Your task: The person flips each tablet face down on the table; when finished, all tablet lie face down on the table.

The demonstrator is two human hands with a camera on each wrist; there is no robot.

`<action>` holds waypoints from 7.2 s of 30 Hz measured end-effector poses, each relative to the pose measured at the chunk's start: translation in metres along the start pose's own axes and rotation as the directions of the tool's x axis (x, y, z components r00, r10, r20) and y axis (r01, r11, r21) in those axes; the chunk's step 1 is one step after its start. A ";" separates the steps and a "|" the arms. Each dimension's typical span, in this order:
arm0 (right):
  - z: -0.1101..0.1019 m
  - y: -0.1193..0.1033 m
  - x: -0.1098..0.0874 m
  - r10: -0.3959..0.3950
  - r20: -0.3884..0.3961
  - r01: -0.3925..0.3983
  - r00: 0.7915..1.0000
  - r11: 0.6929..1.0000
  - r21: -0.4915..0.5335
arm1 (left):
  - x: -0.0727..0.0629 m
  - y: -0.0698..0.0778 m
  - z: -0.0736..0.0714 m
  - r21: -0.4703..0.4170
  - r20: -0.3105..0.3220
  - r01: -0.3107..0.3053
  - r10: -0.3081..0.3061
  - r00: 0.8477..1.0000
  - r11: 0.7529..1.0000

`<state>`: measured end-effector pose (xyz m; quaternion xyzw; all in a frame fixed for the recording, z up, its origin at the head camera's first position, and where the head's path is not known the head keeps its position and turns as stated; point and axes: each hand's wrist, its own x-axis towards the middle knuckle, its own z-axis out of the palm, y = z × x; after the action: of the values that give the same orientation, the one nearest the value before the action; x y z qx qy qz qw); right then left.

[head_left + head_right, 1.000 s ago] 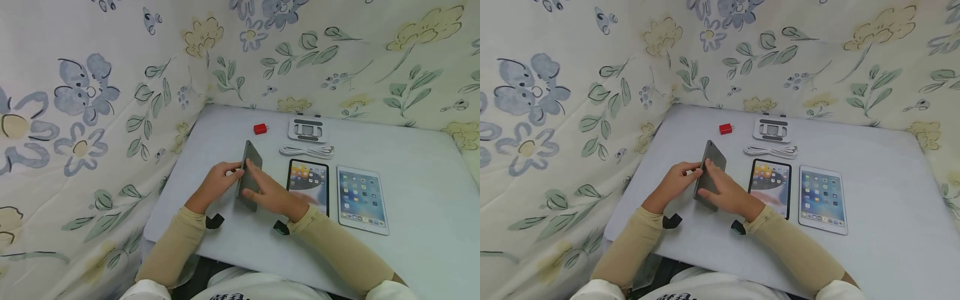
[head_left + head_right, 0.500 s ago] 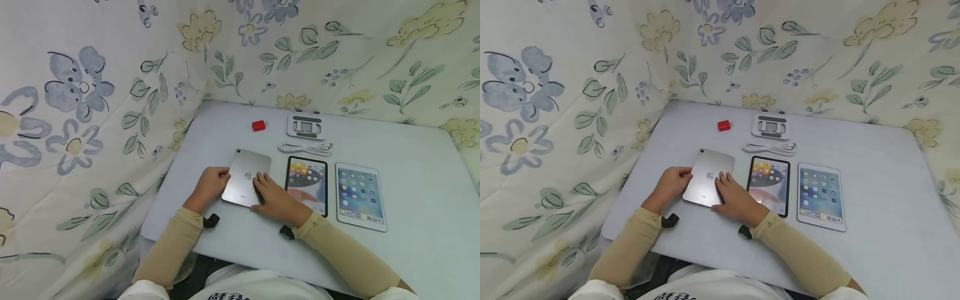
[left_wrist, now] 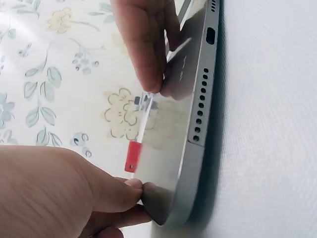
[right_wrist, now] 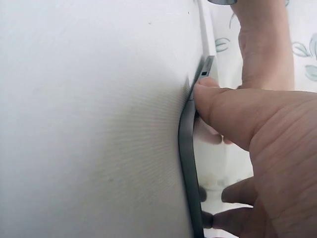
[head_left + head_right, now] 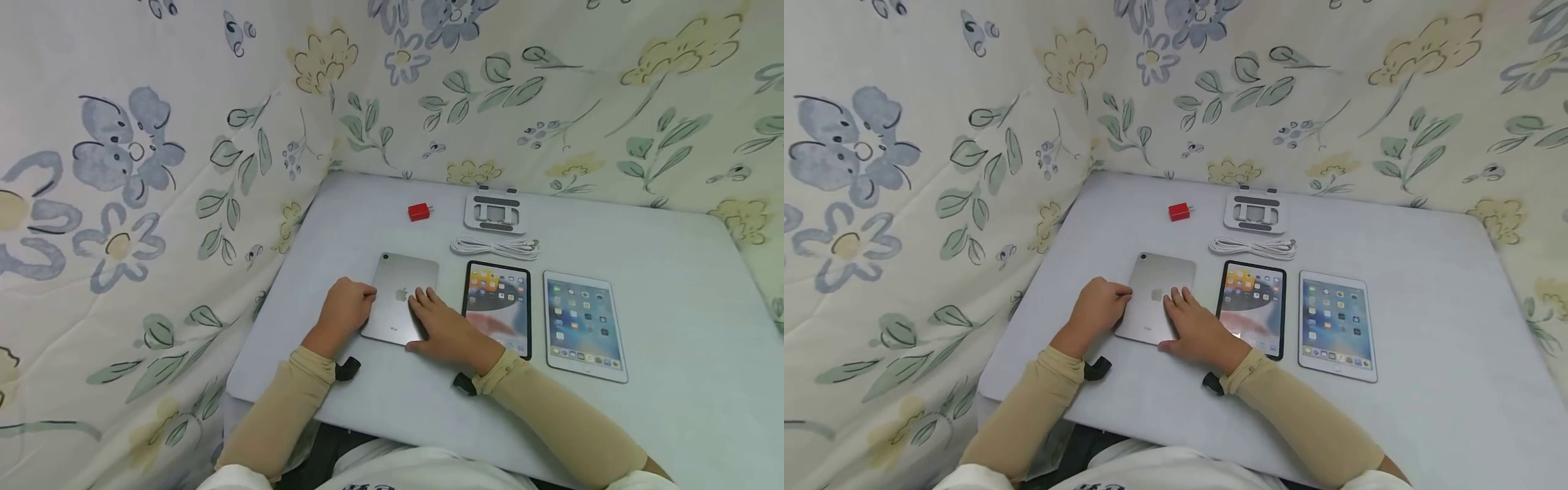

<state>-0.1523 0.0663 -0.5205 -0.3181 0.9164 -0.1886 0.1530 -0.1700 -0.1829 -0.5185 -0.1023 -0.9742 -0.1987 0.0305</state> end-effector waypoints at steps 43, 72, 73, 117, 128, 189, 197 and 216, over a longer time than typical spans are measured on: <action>-0.034 0.101 -0.132 0.450 -0.416 -0.348 0.790 0.888 0.299 | -0.010 0.118 0.056 0.090 0.085 -0.315 0.308 0.948 0.945; -0.046 0.116 -0.118 0.536 -0.385 -0.476 0.752 0.845 0.245 | 0.025 0.121 0.064 0.107 0.208 -0.355 0.329 0.921 0.929; -0.047 0.116 -0.117 0.543 -0.376 -0.489 0.751 0.840 0.237 | 0.025 0.121 0.064 0.099 0.217 -0.358 0.330 0.919 0.929; -0.024 0.071 -0.109 0.165 -0.675 0.595 0.719 0.358 0.720 | 0.018 0.135 0.062 -0.503 0.214 -0.126 0.265 0.940 0.855; -0.008 0.062 -0.095 0.023 -0.327 0.180 0.945 0.795 0.579 | 0.022 0.111 0.037 -0.800 -0.019 -0.010 -0.009 1.000 0.600; -0.017 0.153 -0.162 0.848 -0.287 -0.751 0.445 0.528 0.396 | 0.020 0.101 0.088 0.065 0.044 -0.442 0.440 0.897 0.895; 0.000 0.158 -0.098 0.808 -0.359 -0.716 0.466 0.584 0.384 | 0.038 0.139 0.096 0.133 0.396 -0.485 0.403 0.825 0.864; -0.008 0.128 -0.037 0.694 -0.454 -0.588 0.559 0.718 0.373 | 0.051 0.129 0.103 0.158 0.312 -0.345 0.285 0.907 0.925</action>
<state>-0.1949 0.1845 -0.5642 0.1244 0.9493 -0.2862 -0.0392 -0.1948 -0.0164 -0.5588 -0.2824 -0.9543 -0.0710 -0.0667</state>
